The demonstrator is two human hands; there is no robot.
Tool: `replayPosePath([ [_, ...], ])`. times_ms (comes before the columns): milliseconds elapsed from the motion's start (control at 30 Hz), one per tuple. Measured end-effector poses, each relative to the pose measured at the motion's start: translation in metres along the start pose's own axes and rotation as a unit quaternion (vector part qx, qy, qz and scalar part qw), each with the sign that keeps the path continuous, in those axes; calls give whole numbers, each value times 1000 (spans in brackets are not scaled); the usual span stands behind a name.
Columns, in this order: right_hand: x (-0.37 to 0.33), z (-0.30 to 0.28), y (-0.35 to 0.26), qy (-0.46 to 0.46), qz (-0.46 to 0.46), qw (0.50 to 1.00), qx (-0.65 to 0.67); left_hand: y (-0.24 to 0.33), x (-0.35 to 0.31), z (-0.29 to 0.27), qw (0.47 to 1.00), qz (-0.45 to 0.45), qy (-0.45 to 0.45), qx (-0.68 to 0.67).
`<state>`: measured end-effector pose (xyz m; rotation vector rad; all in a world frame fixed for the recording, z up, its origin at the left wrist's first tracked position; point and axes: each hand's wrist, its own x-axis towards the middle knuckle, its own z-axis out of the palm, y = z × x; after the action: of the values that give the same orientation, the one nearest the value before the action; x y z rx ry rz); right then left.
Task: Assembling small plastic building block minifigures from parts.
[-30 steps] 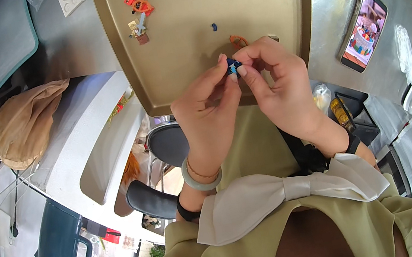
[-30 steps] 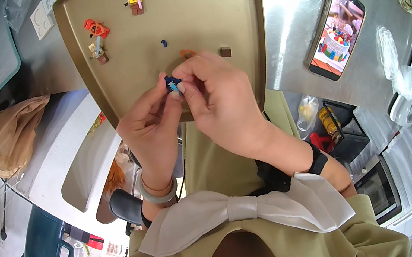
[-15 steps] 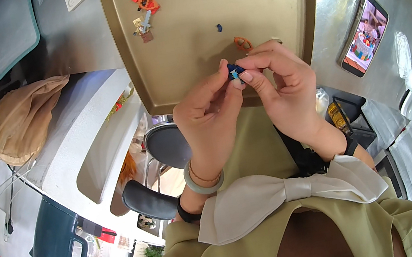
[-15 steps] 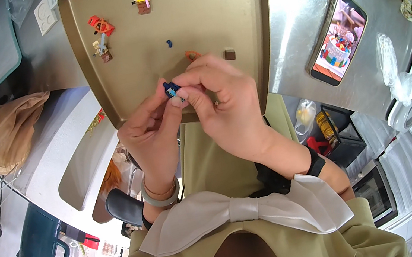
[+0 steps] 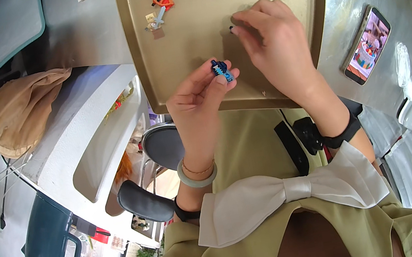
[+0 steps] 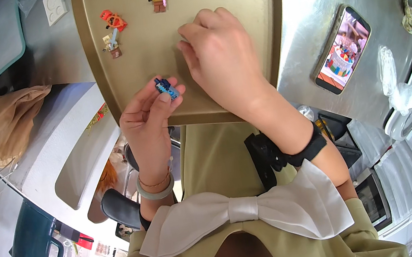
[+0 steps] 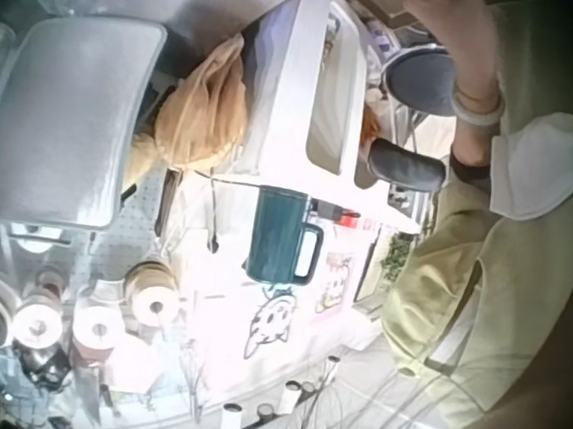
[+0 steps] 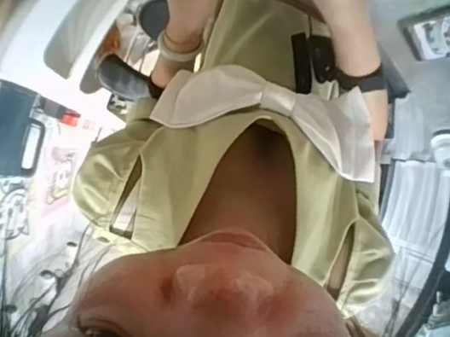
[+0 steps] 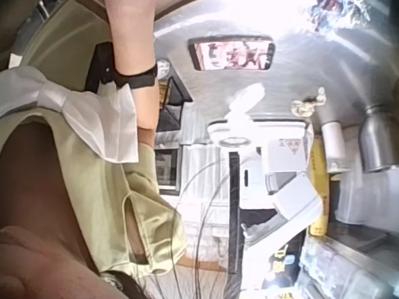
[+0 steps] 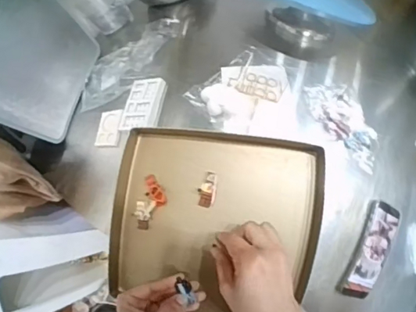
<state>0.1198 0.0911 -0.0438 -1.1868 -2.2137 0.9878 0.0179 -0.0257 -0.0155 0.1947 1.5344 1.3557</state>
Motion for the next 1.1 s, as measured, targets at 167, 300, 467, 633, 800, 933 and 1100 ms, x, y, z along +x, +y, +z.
replayPosePath([
  [167,-1,15,7,-24,-14,998,-57,3,1,-4,998,-26,-11,-48],
  [300,0,13,9,-18,-13,1000,-18,3,2,-8,998,-25,-22,-50],
  [467,-3,-15,-5,-69,166,959,220,6,5,-8,997,-38,-49,-43],
  [633,-13,-30,-18,-88,153,926,334,9,8,-2,997,-33,-52,-46],
  [800,-20,-31,-26,-100,176,894,399,13,5,7,999,-9,-49,-19],
  [933,-23,-29,-22,-96,173,883,425,14,2,12,997,36,-43,51],
  [1100,-22,-31,-21,-113,179,879,428,13,2,10,996,49,-48,63],
])
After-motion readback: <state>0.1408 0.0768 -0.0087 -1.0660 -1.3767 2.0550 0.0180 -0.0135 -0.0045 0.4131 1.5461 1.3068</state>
